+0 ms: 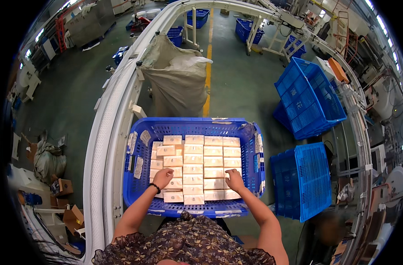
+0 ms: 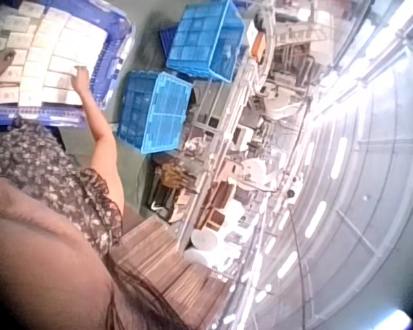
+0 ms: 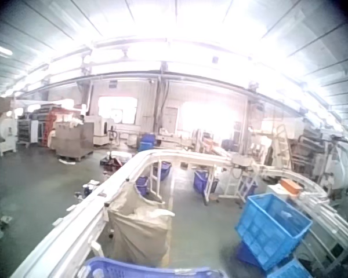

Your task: The person sorts packaged items from a conveyor belt into blue plastic bins, then picks up full bins and moves them to another section of the factory floor.

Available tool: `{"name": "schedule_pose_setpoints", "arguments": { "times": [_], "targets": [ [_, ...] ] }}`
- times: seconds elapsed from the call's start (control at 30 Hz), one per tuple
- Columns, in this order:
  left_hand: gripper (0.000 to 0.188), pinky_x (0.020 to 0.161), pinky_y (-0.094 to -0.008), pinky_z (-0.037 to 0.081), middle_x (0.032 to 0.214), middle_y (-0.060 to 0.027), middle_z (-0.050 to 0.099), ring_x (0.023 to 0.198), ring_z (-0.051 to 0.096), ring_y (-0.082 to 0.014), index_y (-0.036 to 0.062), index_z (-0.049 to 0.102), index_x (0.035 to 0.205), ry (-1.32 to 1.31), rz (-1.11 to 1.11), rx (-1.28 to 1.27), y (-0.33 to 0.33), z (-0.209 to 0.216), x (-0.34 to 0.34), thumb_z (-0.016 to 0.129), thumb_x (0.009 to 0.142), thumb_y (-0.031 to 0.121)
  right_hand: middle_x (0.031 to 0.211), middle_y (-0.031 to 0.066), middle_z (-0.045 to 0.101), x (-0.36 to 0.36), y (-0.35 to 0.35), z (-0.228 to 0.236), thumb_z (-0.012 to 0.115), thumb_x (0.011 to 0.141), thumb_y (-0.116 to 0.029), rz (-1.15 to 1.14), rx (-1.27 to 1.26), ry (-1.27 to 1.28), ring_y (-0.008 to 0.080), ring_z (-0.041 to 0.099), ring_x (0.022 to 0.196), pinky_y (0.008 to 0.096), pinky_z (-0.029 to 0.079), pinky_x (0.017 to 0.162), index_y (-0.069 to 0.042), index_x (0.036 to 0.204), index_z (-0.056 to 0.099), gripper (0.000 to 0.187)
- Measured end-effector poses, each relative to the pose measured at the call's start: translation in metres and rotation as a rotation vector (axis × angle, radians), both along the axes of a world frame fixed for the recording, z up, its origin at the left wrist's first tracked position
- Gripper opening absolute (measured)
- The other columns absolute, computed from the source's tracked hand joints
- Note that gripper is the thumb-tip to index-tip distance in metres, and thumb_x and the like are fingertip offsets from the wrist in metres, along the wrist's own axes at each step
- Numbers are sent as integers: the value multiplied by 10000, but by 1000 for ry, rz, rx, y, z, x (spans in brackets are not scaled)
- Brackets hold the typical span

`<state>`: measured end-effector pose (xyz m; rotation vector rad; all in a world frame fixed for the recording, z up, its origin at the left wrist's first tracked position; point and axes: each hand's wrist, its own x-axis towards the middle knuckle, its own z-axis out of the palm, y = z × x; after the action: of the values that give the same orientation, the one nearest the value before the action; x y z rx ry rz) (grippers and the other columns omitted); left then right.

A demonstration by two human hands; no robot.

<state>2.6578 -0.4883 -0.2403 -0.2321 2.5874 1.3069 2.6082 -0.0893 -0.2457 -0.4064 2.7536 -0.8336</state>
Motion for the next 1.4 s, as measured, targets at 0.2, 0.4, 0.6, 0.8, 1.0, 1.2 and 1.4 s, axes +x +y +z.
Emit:
{"name": "schedule_pose_setpoints", "arguments": {
  "times": [0.2,0.4,0.6,0.8,1.0,1.2,1.4],
  "targets": [
    [499,981,-453,511,1243,-209,594,1103,604,-387,65,575,1320,86,82,-554,-17,-30,-137,699,838,97,1211,210,591,-125,15,-47,685,793,-61,-62,85,101,400,547,1155,454,464,1001,-58,1214,634,424],
    [682,1003,-446,503,1299,-238,557,1203,560,-391,76,500,1403,-124,164,-372,-41,-94,-200,764,777,132,1147,194,583,-221,20,-110,790,686,-146,-42,422,120,395,536,1102,465,461,970,-64,1135,615,489],
    [766,947,-457,523,1275,-304,491,1109,588,-432,296,509,1420,-126,-20,-437,-22,-110,-209,811,725,180,1144,163,605,-231,26,-119,879,640,-326,-33,435,69,348,544,1107,469,428,976,-140,1173,632,616],
    [715,915,-438,541,1297,-278,490,1080,607,-419,319,542,1378,-128,103,-557,4,-129,-209,857,746,204,1119,95,605,-230,-1,-134,921,607,-291,-232,368,-1,316,566,1056,461,466,882,-143,1178,649,650],
    [647,947,-457,521,1310,-245,495,1168,563,-434,283,616,1279,103,208,-417,8,-100,-192,850,710,85,1165,116,582,-205,14,-108,845,645,-54,-269,150,319,322,535,1119,444,463,906,-144,1178,658,572],
    [641,1031,-470,452,1365,-263,459,1244,493,-452,273,647,1261,437,369,-323,-9,4,-133,716,709,-46,1283,126,528,-163,-16,43,811,643,102,-286,-48,523,345,530,1201,402,469,1002,-115,1198,641,621],
    [610,973,-471,467,1343,-232,455,1189,530,-441,255,655,1240,728,577,-302,-44,149,-28,755,711,-31,1326,102,494,-112,-58,209,820,642,118,-163,-118,850,359,482,1314,467,455,1082,-155,1206,645,651]
  ]
}}
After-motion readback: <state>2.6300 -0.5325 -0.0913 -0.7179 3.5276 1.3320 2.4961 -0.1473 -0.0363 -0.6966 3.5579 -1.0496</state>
